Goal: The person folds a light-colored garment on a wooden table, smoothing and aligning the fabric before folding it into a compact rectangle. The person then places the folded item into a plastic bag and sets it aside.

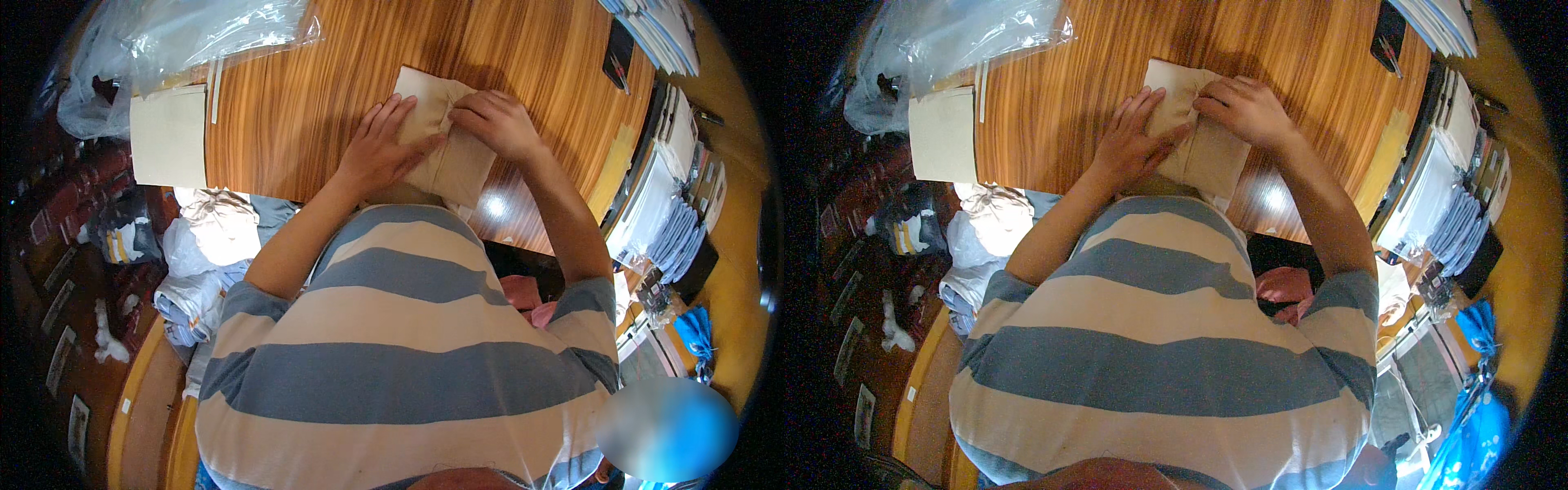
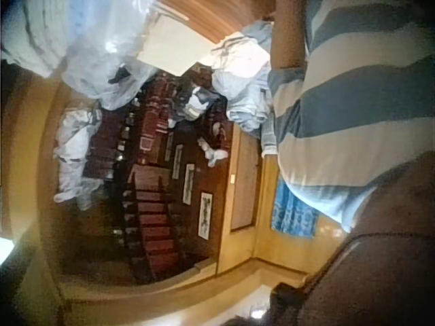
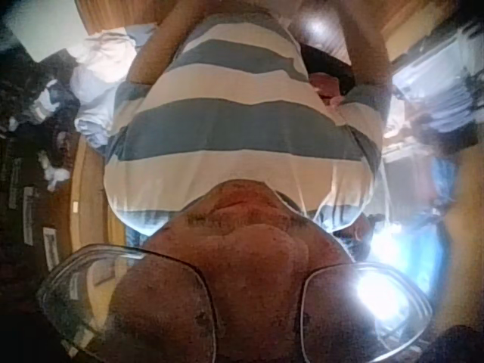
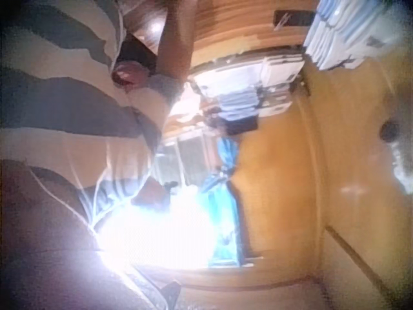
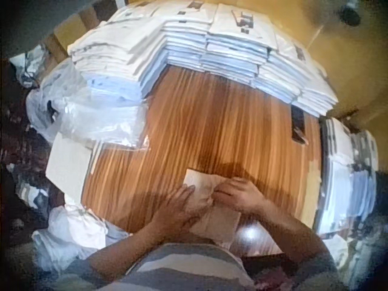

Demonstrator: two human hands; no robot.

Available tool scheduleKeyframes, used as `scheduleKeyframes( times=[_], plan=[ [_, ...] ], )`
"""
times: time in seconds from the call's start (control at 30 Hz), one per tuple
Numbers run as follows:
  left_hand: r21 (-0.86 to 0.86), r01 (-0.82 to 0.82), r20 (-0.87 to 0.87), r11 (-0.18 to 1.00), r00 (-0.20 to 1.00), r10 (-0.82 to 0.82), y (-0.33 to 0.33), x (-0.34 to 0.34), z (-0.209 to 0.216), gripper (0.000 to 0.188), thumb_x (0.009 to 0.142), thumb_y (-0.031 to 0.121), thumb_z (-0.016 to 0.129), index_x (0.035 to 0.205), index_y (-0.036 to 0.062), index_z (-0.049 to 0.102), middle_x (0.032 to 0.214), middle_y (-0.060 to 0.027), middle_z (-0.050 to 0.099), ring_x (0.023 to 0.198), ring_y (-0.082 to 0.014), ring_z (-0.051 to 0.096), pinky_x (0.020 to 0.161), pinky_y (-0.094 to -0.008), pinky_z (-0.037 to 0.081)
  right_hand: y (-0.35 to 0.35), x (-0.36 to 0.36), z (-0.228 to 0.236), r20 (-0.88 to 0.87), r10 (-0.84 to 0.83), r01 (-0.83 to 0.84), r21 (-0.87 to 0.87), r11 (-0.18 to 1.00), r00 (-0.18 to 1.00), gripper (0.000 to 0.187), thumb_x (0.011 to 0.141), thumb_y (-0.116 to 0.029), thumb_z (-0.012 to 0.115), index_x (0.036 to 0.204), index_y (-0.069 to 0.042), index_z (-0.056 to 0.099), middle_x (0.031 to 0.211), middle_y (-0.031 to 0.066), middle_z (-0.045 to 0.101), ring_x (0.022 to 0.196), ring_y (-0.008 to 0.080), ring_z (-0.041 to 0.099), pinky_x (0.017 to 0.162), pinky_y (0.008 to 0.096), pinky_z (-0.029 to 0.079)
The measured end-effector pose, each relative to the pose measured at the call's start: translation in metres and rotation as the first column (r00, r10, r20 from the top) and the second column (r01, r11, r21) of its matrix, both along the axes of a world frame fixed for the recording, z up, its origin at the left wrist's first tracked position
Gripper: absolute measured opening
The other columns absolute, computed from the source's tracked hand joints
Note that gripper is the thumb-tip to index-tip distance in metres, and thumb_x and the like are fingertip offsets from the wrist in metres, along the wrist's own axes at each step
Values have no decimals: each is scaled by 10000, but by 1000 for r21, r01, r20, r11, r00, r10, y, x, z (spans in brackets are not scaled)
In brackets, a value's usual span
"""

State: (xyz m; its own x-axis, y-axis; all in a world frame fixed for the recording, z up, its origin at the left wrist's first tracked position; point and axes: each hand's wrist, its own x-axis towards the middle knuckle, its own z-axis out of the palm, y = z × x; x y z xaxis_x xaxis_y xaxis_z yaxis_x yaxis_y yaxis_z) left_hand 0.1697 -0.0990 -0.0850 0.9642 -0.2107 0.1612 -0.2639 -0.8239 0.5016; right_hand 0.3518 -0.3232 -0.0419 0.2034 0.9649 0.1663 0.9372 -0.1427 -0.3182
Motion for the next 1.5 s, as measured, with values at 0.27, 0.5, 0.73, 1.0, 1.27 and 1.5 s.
scheduleKeyframes(
  times=[0.27,0.5,0.73,1.0,1.27,1.5],
  plan=[
    [40,-22,-2,999,1000,22,-1,-1,-7,524,969,314,622,1482,394,556,1615,-178,369,1492,-399,347,1211,-542,270,4,9,1,-10,13,-13,20,1000,1000,314,850,-198,623,1148,-127,692,1133,42,689,1034,255,690,848,387,570],
    [-392,-282,-246,876,949,196,11,17,38,353,929,217,703,1237,45,724,1260,-189,693,1118,-322,674,993,-401,514,7,6,-5,-269,-33,39,15,999,962,306,884,-199,607,1171,-123,686,1190,61,715,1071,310,693,910,406,564],
    [-537,-479,-630,694,775,48,-5,65,39,282,944,254,745,1026,-14,783,888,-156,774,804,-227,738,762,-367,571,3,4,-10,-349,-65,93,65,994,935,281,894,-204,621,1154,-123,688,1199,55,723,1048,310,697,924,412,558],
    [-427,-542,-703,724,702,111,5,62,28,246,891,211,724,953,-23,770,865,-199,756,791,-290,755,758,-413,579,2,25,8,-36,-36,31,-127,991,999,285,826,-183,753,1095,-103,701,1176,71,672,1117,277,640,961,409,528],
    [-179,-387,-525,905,815,245,-7,61,48,310,853,223,719,1105,42,734,1051,-174,732,972,-317,713,825,-429,565,-3,30,-5,-158,-57,29,-174,984,986,246,897,-243,712,1078,-78,693,1178,106,643,1136,325,600,986,428,506],
    [-129,-178,-70,976,983,170,-16,75,33,586,906,263,671,1450,86,542,1554,-177,465,1472,-412,401,1178,-545,354,44,35,-8,-333,-402,321,-272,907,853,256,935,-258,692,1061,-36,699,1095,190,700,1041,408,672,897,500,558]
  ],
)
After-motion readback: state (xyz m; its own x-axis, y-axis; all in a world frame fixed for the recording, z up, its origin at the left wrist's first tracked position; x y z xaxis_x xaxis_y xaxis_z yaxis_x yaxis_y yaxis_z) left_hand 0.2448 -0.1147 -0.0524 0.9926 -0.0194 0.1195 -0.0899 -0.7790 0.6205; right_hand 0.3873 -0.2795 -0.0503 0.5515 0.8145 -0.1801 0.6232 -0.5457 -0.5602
